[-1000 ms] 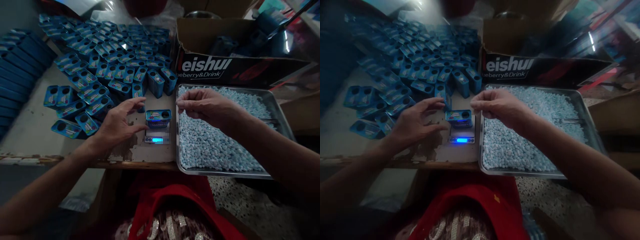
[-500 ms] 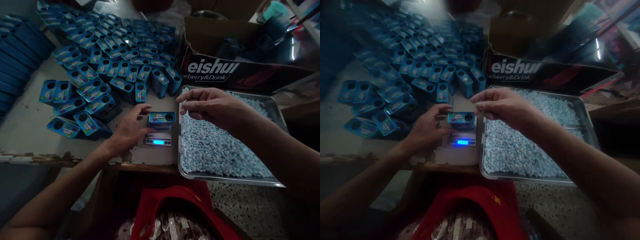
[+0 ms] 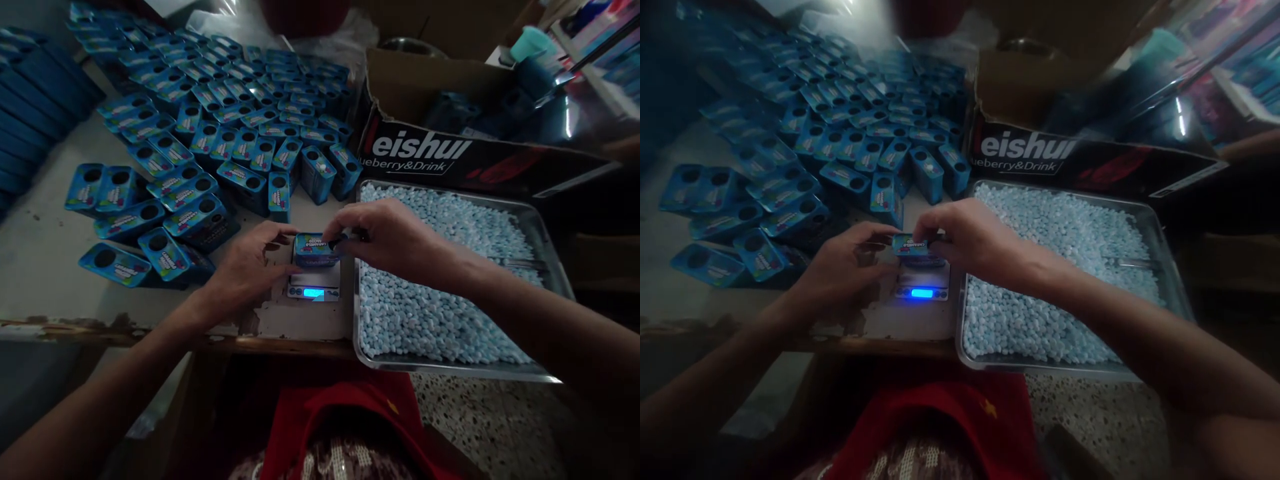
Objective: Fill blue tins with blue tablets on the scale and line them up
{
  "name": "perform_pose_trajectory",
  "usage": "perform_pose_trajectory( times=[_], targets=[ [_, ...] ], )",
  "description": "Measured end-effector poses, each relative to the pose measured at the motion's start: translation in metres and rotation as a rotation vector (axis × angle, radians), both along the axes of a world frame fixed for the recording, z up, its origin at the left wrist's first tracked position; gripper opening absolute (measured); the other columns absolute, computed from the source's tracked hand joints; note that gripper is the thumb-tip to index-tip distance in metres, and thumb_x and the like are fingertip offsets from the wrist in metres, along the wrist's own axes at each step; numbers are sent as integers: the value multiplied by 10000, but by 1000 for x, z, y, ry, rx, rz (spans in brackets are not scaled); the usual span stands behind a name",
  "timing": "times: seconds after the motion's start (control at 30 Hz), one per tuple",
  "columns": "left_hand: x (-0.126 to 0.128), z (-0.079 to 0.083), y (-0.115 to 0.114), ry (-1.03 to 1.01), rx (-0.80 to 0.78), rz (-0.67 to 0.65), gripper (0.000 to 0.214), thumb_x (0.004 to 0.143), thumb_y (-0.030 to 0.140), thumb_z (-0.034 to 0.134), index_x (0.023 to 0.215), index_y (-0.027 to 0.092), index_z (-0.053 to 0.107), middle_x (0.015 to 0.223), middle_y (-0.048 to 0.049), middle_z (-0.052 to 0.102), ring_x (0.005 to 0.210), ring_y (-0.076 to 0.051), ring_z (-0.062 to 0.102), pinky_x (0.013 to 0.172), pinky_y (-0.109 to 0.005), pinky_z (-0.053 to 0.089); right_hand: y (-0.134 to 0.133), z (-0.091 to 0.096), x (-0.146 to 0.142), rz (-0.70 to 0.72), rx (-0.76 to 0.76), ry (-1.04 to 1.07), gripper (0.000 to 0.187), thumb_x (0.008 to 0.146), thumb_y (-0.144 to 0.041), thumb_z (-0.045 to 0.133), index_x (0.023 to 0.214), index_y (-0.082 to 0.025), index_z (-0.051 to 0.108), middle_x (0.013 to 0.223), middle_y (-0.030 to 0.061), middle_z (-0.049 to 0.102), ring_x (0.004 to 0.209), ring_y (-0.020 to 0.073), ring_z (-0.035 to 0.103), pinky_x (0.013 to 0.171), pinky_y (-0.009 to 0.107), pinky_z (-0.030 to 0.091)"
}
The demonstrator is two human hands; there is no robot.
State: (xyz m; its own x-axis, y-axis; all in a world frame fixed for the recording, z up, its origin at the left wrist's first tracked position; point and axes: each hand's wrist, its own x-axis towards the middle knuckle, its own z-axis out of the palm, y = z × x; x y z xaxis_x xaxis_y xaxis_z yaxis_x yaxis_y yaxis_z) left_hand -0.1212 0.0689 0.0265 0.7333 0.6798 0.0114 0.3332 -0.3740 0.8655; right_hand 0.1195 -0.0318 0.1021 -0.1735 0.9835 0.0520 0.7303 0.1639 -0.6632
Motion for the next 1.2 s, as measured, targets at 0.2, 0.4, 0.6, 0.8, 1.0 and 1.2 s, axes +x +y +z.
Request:
perform_pose_trajectory(
  times=[0.2,0.4,0.6,0.8,1.0,1.2],
  targets=[
    [0,3,9,-51,68,-4,475,819,386,875,1259,288,725,1274,-42,721,1131,-267,727,1008,-442,631,15,17,-11,99,-15,-304,233,853,-32,634,860,-202,792,802,4,700,769,163,634,716,299,402],
    [-6,13,10,-47,80,-8,476,827,467,855,1253,294,733,1293,-49,707,1117,-271,731,971,-426,647,18,21,-15,76,-19,-334,168,855,-68,678,789,-201,756,722,11,650,747,175,619,696,316,390],
    [-22,21,9,-53,151,20,452,814,539,869,1209,354,752,1324,-6,714,1092,-255,735,1015,-420,646,-33,1,38,-207,7,-506,202,968,-151,600,873,-211,769,823,54,738,780,232,687,701,353,460],
    [-17,36,1,-41,213,26,411,847,568,838,1179,334,771,1237,1,741,1056,-237,742,1035,-398,629,-92,-71,47,-40,-90,-504,475,1011,-375,721,1418,-177,578,1446,188,655,1243,345,637,969,482,534],
    [-12,45,-11,-24,262,62,415,848,564,835,1170,308,777,1223,-23,747,1070,-246,741,1025,-407,630,-94,-74,42,107,-71,-808,133,1063,-292,602,1088,-196,690,1077,130,735,1004,318,632,858,426,469],
    [-24,44,-16,37,271,115,449,846,523,852,1214,279,773,1214,-49,752,1066,-251,740,1032,-418,624,-107,-44,76,-12,-172,-369,78,1024,-248,635,998,-211,698,921,57,731,789,205,656,698,320,440]
  ],
)
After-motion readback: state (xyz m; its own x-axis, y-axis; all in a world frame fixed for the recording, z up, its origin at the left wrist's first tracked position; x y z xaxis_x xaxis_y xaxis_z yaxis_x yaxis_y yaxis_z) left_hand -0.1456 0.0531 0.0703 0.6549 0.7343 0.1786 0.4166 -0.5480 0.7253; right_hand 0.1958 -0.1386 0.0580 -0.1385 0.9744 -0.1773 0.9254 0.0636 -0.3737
